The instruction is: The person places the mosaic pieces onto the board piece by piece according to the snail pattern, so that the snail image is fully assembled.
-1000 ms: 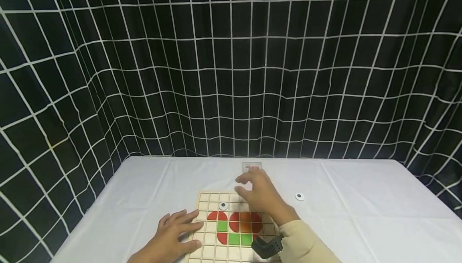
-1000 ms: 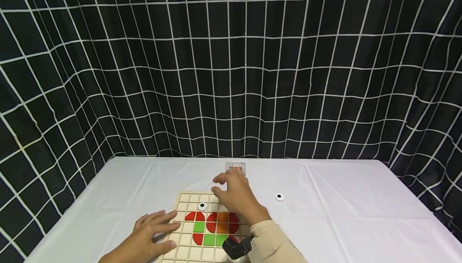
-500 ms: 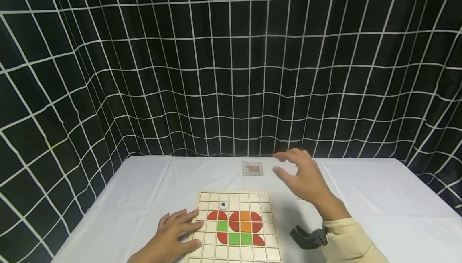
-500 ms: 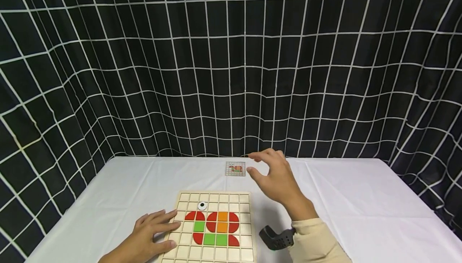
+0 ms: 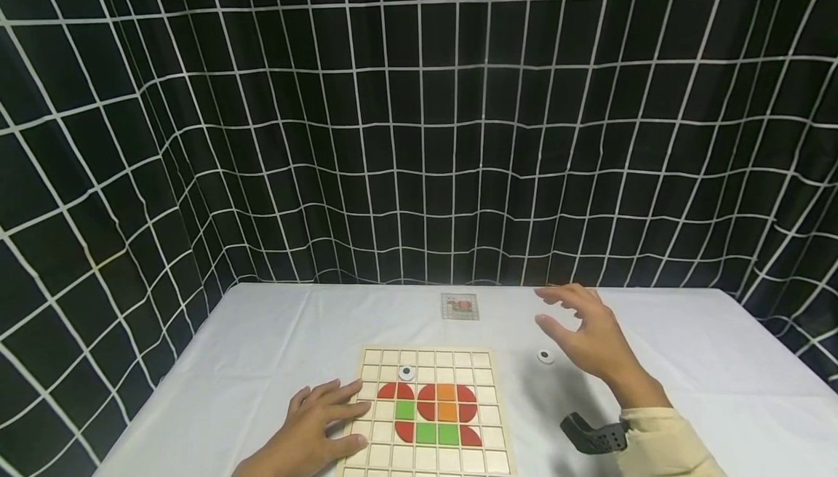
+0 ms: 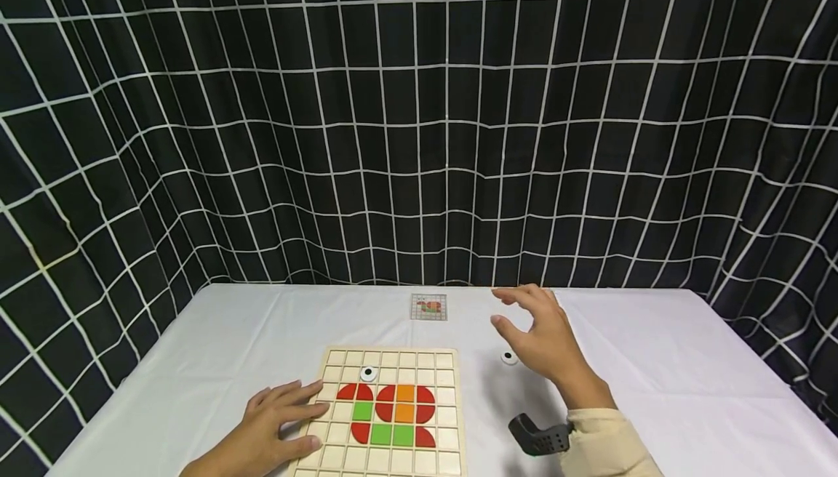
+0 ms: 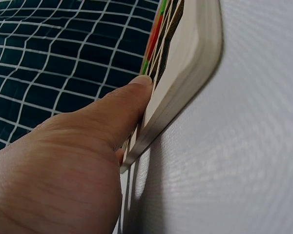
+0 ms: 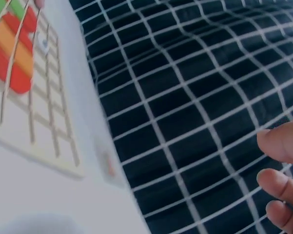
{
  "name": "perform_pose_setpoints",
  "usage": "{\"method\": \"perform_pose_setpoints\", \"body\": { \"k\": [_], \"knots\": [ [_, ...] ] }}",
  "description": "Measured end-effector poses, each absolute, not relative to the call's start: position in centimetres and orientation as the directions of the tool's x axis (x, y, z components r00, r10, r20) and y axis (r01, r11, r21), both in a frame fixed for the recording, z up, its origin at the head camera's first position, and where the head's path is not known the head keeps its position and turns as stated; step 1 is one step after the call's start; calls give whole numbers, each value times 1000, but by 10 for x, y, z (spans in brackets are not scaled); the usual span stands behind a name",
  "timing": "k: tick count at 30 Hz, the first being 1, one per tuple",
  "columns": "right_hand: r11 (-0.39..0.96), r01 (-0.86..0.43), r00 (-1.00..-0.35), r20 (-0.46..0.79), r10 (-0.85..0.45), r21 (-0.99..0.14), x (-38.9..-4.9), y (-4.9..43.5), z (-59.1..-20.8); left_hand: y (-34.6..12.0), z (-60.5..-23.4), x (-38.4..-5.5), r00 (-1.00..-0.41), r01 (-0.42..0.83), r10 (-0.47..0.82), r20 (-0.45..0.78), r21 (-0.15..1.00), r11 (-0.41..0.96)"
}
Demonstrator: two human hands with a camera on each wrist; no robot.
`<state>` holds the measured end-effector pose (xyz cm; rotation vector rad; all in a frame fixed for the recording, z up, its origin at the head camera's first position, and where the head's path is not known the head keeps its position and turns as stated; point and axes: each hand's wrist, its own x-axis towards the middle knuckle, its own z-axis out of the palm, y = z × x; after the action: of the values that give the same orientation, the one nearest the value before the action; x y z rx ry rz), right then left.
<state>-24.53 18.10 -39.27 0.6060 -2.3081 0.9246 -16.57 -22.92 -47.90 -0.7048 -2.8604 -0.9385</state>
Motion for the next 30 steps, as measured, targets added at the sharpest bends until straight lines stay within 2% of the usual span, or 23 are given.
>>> {"method": "perform_pose_setpoints", "body": {
  "k": [7,14,30],
  "knots": [
    [668,-533,-794,579,-183,-519,-255,195,-425,-230,-481,-164,-892,440,413,185,565,698],
    [689,-452,-870,451,-200,-566,-263,204,-448,-230,-480,-163,-890,445,411,196,563,697],
    [792,-351,-929,295,-226,-500,-266,199,-467,-230,-477,-163,-887,453,417,196,542,708]
  ]
}}
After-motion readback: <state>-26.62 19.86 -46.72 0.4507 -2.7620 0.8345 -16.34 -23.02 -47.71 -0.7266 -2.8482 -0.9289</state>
